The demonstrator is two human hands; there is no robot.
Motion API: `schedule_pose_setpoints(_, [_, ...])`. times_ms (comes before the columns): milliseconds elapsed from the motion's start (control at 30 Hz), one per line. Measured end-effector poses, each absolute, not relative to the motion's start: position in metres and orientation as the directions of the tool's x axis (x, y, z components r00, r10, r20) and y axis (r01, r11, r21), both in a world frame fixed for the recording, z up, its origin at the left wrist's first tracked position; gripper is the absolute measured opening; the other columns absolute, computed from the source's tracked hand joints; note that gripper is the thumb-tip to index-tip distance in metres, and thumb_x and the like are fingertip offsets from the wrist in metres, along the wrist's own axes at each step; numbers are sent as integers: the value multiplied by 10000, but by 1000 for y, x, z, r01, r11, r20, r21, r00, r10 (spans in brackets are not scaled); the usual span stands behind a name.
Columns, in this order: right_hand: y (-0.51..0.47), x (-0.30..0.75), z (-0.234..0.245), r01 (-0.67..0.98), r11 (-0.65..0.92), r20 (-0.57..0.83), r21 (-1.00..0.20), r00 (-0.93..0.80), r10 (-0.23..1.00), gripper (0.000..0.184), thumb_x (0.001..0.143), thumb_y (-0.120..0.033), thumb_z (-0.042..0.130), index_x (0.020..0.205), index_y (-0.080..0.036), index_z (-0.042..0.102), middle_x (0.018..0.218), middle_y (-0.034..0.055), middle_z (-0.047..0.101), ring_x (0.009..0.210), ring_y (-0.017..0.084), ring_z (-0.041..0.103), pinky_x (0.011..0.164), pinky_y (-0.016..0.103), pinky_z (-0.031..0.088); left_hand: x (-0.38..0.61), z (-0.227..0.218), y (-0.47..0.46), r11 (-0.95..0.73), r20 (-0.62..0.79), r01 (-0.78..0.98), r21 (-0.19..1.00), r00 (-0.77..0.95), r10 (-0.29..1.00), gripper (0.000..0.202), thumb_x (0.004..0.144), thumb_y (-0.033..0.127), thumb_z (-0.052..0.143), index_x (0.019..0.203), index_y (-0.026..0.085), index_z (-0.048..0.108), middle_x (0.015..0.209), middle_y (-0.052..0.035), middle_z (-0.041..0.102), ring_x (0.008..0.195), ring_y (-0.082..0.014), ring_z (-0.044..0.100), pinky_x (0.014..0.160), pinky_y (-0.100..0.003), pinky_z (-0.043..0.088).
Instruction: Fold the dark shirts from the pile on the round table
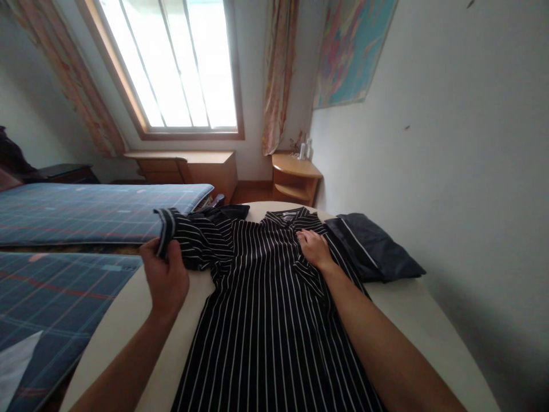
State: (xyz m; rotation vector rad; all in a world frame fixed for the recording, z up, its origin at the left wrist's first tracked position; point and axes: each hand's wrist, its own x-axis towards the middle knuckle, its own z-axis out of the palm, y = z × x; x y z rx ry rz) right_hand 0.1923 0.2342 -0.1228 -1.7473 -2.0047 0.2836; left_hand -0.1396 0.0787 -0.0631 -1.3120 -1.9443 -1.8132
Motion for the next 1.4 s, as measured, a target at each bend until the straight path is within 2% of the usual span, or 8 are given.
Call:
schedule_pose_setpoints(200, [235, 193, -124, 868, 177, 209, -465, -87, 974, 457, 1035, -405, 297, 1245, -241, 668, 1456, 45, 549, 1396, 264, 406, 1165, 478, 216, -81, -63, 53, -637, 617, 555, 535, 258, 744, 266, 996, 296, 442, 1252, 228, 462, 1379, -129, 588, 1218, -226, 600, 1009, -392, 491])
schedule_pose_setpoints(367, [234, 193, -124, 873, 186, 222, -450, -93, 971, 452, 1034, -400, 298, 1233, -243, 671, 1449, 51, 554, 1387, 267, 416, 1158, 483, 224, -102, -75, 71, -247, 476, 775, 581, -77, 876, 353, 954, 337, 464, 1276, 195, 481, 1265, -122, 610, 1041, -224, 661, 903, -397, 547])
schedule_pose_setpoints(533, [230, 191, -117, 866, 226, 280, -446, -105, 954, 417, 1027, -394, 335, 1164, -227, 692, 1409, 55, 587, 1329, 234, 478, 1128, 421, 279, -129, -100, 79, 54, 306, 919, 391, -185, 934, 439, 843, 223, 477, 1273, 131, 473, 1282, -166, 560, 1206, -290, 580, 1052, -444, 444])
schedule_pose_setpoints(667, [221, 184, -91, 848, 353, 312, -395, -238, 920, 434, 991, -479, 415, 976, -196, 744, 1230, 76, 685, 1205, 240, 563, 1054, 364, 349, -129, -107, 67, 77, 196, 920, 385, -163, 967, 431, 852, 256, 466, 1261, 121, 466, 1241, -154, 602, 1191, -284, 593, 1034, -413, 451])
schedule_pose_setpoints(900, [185, 159, -43, 752, 440, -195, -490, -587, 786, 436, 833, -626, 627, 937, -225, 764, 953, 45, 759, 907, 222, 671, 862, 318, 442, -129, -107, 59, 17, 238, 917, 399, -121, 964, 603, 860, 473, 548, 1317, 97, 436, 1200, -175, 640, 1125, -314, 631, 968, -425, 483])
schedule_pose_setpoints(1067, [179, 153, -39, 758, 484, -255, -437, -620, 742, 259, 872, -432, 625, 882, -200, 740, 850, 33, 730, 804, 189, 639, 816, 304, 436, -127, -112, 61, 26, 243, 924, 382, -127, 962, 660, 872, 410, 588, 1401, 90, 357, 1175, -156, 667, 1067, -292, 663, 929, -391, 489])
schedule_pose_setpoints(1200, [190, 171, -33, 714, 453, -190, -534, -623, 759, 333, 886, -428, 589, 1030, -153, 708, 880, 56, 717, 759, 171, 617, 677, 263, 438, -127, -111, 62, 132, 136, 917, 376, -195, 971, 616, 894, 241, 528, 1452, 102, 307, 1065, -103, 697, 896, -266, 699, 812, -361, 496])
schedule_pose_setpoints(1400, [197, 191, -35, 847, 360, -380, -391, -504, 775, 387, 760, -459, 735, 1023, -175, 731, 925, 60, 729, 813, 205, 654, 681, 273, 455, -122, -102, 60, 197, 94, 911, 362, -246, 965, 619, 885, 190, 505, 1471, 131, 315, 1178, -100, 678, 960, -283, 692, 826, -361, 481])
